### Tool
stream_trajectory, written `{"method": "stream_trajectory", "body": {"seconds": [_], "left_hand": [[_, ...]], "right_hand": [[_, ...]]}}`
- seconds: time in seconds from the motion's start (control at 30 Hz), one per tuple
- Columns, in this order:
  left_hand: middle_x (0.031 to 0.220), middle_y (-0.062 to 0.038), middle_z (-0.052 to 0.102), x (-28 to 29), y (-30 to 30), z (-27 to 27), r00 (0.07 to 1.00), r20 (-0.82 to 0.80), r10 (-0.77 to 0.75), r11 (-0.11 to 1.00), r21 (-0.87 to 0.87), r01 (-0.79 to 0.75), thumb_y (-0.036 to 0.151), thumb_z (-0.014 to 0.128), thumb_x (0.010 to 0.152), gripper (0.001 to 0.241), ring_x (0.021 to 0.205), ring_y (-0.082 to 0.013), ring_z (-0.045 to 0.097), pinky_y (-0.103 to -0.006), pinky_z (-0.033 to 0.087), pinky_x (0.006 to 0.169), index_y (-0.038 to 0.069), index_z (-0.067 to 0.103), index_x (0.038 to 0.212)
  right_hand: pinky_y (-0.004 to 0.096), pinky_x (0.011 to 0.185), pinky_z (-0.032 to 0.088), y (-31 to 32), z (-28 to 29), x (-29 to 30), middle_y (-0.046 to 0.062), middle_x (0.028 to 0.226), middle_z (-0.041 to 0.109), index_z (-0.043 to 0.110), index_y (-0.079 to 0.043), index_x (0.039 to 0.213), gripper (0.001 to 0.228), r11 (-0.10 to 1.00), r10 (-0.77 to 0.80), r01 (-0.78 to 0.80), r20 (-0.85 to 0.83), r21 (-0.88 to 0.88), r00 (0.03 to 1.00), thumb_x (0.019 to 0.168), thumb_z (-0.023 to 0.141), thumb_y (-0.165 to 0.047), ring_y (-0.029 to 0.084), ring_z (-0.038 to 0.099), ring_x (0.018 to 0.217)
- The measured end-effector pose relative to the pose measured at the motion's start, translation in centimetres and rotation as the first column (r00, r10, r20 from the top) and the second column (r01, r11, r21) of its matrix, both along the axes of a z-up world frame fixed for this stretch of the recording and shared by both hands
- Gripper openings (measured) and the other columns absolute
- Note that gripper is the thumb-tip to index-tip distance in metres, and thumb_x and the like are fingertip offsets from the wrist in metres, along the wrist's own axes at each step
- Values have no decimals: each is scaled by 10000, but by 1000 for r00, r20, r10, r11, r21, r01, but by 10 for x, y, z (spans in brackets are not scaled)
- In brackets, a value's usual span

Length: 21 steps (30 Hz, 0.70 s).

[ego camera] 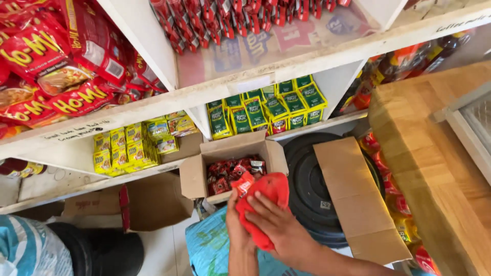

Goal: Wiping coffee sachets with a red cloth and stocking them neatly on a grocery store shelf.

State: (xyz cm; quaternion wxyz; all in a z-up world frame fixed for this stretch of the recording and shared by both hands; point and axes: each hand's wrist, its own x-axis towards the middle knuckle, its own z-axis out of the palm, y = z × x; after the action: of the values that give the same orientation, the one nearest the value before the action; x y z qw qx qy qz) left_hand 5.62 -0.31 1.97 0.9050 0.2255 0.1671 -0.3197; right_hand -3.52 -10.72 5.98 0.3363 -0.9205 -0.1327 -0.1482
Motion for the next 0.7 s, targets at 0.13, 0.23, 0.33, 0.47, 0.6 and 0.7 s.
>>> {"method": "stream_trajectory", "body": {"seconds": [0.13,0.23,0.33,0.47,0.6,0.7], "left_hand": [[1339,-209,616,10,20,13,970,116,215,944,230,-237,267,291,1044,556,1225,-338,608,-525,550,901,-23,468,1484],[1299,-192,616,9,42,1,964,130,231,917,301,-261,355,294,1046,593,1226,-349,594,-534,490,932,7,490,1484],[1140,-229,700,-11,37,-5,969,224,102,926,336,-175,298,308,1061,542,932,-305,695,-401,582,748,-8,513,1459],[1036,-157,653,-49,25,-52,992,-25,127,955,275,-116,289,474,1069,337,890,-219,597,-378,494,801,-9,612,1147],[1142,-125,681,-23,50,-75,955,-11,295,911,304,-278,373,412,1098,408,933,-220,629,-373,506,827,49,612,1245],[1240,-156,636,-16,61,-31,916,40,398,884,251,-395,419,356,1093,484,1070,-292,607,-476,481,942,94,548,1396]], "right_hand": [[258,467,513,1,4,-35,14,1194,792,622,-127,1400,654,713,260,222,-545,665,797,791,560,102,121,624,643],[269,807,652,-14,-19,-48,14,1159,848,736,-106,1248,379,584,-16,531,-645,614,764,883,662,-173,112,766,900],[256,599,572,-22,18,-39,47,1218,742,655,-30,1317,407,604,-155,377,-360,702,920,912,617,-48,113,635,744],[475,1245,222,-2,-5,-8,119,1671,301,607,-115,1402,587,901,-66,98,-88,423,994,830,732,-158,351,221,1574],[609,1173,274,15,-33,-6,198,1649,255,658,-134,1370,457,982,71,-65,-27,175,997,917,691,-188,533,188,1506],[467,1070,432,15,-33,-29,136,1542,444,663,-122,1338,492,918,134,-36,-222,395,966,847,680,-95,394,427,1378]]}}
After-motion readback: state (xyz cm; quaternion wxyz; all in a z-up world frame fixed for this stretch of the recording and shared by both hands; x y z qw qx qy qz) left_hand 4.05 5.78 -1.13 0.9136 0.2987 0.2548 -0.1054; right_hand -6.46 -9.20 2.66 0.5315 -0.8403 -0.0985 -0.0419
